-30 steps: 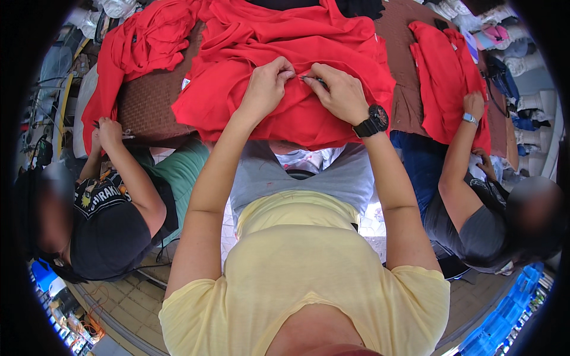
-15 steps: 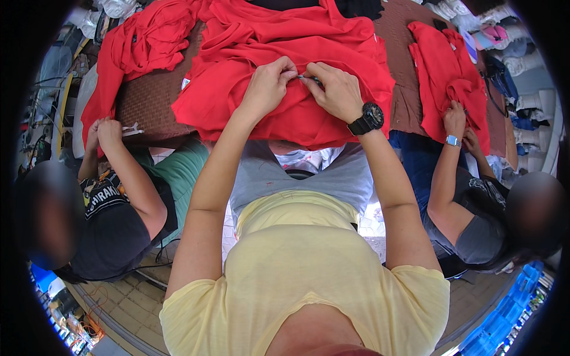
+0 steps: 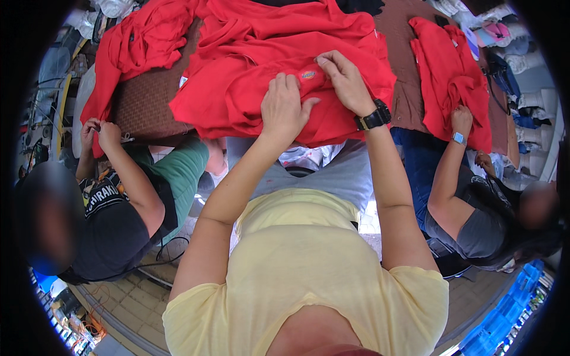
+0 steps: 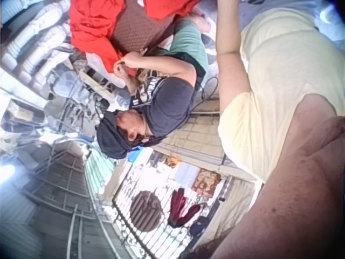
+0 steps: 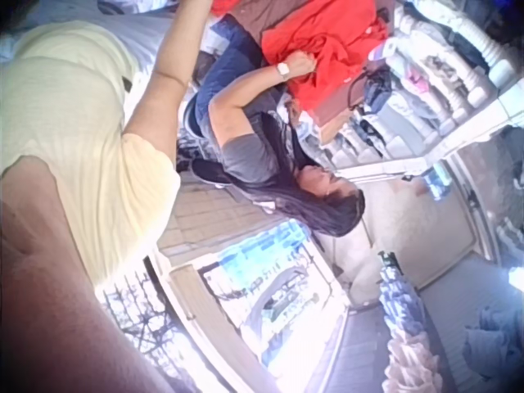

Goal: The person trims loose threads from several red t-shirts using small snips. The person picks up a shirt, lays it flat, snips threads from the neckline and hem area, and then sets it aside.

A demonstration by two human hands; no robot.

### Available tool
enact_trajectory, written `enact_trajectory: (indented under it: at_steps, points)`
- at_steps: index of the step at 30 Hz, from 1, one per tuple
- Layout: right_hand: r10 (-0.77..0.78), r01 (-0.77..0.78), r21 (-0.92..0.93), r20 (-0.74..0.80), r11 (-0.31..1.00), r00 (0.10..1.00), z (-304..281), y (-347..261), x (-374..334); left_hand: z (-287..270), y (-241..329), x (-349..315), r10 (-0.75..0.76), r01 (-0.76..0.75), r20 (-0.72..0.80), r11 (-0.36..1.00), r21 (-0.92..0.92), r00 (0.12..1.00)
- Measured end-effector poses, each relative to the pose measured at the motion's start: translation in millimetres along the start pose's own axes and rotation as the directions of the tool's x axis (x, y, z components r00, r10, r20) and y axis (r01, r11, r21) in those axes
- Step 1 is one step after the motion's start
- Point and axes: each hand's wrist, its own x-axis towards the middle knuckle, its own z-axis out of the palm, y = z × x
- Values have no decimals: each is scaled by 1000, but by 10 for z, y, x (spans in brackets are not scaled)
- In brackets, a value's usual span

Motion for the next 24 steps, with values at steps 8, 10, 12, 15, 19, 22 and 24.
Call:
enact_trajectory:
  at_steps: [8, 10, 12, 15, 19, 22, 24]
  points:
    - [115, -116, 26, 39, 993, 993, -137, 46, -161, -187, -303, 249, -210, 319, 318, 882, -347, 925]
    - [114, -116, 43, 57, 992, 992, -144, 51, -166, -316, -289, 329, -218, 403, 462, 845, -351, 860]
    - [101, -105, 55, 64, 993, 993, -147, 54, -170, -256, -375, 326, -233, 448, 445, 759, -473, 865]
    - [71, -75, 58, 68, 995, 995, -138, 65, -159, -253, -445, 359, -234, 482, 457, 672, -562, 858]
    - [64, -66, 13, 106, 998, 992, -169, 72, -137, -303, -435, 378, -217, 554, 532, 540, -633, 819]
    - [11, 9, -136, 147, 991, 989, -191, -46, -119, -297, -443, 382, -173, 520, 519, 547, -657, 837]
    - [-97, 136, -252, 163, 958, 982, -184, -162, -98, -289, -454, 387, -139, 466, 482, 577, -670, 865]
